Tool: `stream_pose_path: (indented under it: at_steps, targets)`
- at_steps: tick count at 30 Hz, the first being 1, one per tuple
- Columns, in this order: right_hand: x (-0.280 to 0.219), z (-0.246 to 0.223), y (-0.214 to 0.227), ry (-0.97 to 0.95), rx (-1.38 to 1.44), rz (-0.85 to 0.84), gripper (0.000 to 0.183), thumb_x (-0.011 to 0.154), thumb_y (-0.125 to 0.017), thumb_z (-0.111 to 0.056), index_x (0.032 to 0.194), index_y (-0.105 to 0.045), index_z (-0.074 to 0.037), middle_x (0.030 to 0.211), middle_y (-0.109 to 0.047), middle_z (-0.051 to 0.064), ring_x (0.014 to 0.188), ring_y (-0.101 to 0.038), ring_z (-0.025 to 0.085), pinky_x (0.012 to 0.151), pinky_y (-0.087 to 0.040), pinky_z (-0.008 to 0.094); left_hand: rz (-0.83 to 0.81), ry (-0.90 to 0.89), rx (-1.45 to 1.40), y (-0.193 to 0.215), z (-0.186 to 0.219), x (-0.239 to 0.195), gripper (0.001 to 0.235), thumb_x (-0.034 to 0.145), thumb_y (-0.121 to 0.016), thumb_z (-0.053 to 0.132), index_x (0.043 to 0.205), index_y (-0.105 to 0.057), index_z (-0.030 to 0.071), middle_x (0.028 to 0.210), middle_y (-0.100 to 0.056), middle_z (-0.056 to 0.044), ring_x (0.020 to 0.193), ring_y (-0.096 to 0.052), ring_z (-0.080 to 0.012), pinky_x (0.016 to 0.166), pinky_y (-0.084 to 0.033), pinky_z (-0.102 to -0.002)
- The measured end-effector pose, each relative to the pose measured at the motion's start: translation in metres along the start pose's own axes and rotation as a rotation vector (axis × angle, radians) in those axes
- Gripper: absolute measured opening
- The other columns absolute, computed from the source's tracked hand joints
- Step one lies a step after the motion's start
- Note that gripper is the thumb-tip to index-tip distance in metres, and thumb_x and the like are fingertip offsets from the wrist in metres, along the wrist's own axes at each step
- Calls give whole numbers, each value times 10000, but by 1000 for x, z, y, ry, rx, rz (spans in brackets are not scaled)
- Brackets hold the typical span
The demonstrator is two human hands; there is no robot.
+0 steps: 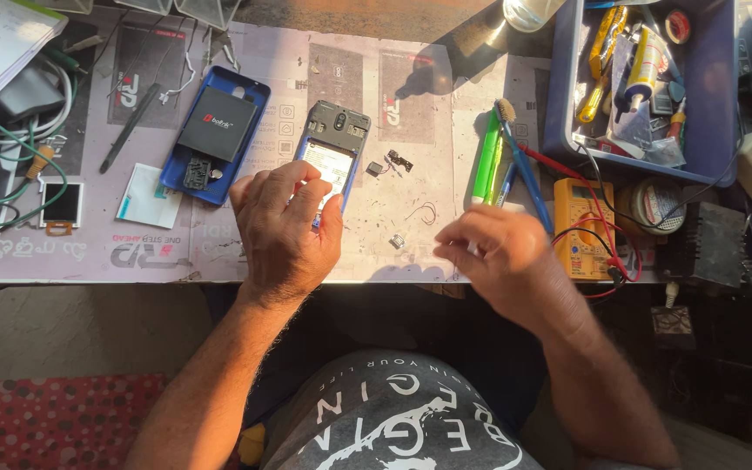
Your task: The person disassembles a smartphone, removes the battery, and uses a soldering iron to work on small electronic components on a cluttered workbench. They handle a SIM card, a battery, and a small circuit board while using tools like a plastic spudger and soldering iron.
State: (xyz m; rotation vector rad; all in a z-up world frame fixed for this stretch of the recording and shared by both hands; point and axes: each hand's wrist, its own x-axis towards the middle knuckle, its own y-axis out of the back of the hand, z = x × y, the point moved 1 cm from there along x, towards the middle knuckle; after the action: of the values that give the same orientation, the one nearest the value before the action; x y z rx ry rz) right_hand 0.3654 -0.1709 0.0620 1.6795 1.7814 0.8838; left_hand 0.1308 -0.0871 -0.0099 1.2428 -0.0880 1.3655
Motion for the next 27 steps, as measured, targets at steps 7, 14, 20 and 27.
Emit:
stream_pose_path:
  at_steps: [7,14,20,27]
  targets:
    - [-58,1,-46,263,155,136,212,858,-830,-39,1028,-704,-45,889,-677,86,768,-701,236,632,-565,347,-63,-46,35,0,-5,-8,215,911,-859,89,1025,-678,107,1138,-650,-27,987,-600,-250,960,-385,-409]
    - [-86,26,-23,346,77,442,272,872,-840,-16,1088,-676,-37,911,-678,74,770,-700,234,644,-561,344,-130,-80,166,-6,-20,-25,203,915,-834,83,1036,-677,128,1171,-656,13,1031,-590,-195,1001,-374,-339]
    - [-122,52,6,260,-88,625,237,858,-838,-30,1040,-687,-47,857,-676,45,672,-636,163,576,-502,306,-159,-78,245,-10,-34,-39,183,933,-829,111,990,-658,141,1160,-637,23,1068,-590,-176,1034,-371,-335]
    - [-160,83,47,-79,-160,833,152,882,-813,-15,996,-716,-40,876,-708,51,626,-600,90,515,-482,221,-214,-113,375,-13,-39,-41,143,929,-809,128,1001,-686,144,1164,-623,45,1070,-575,-146,1073,-357,-321]
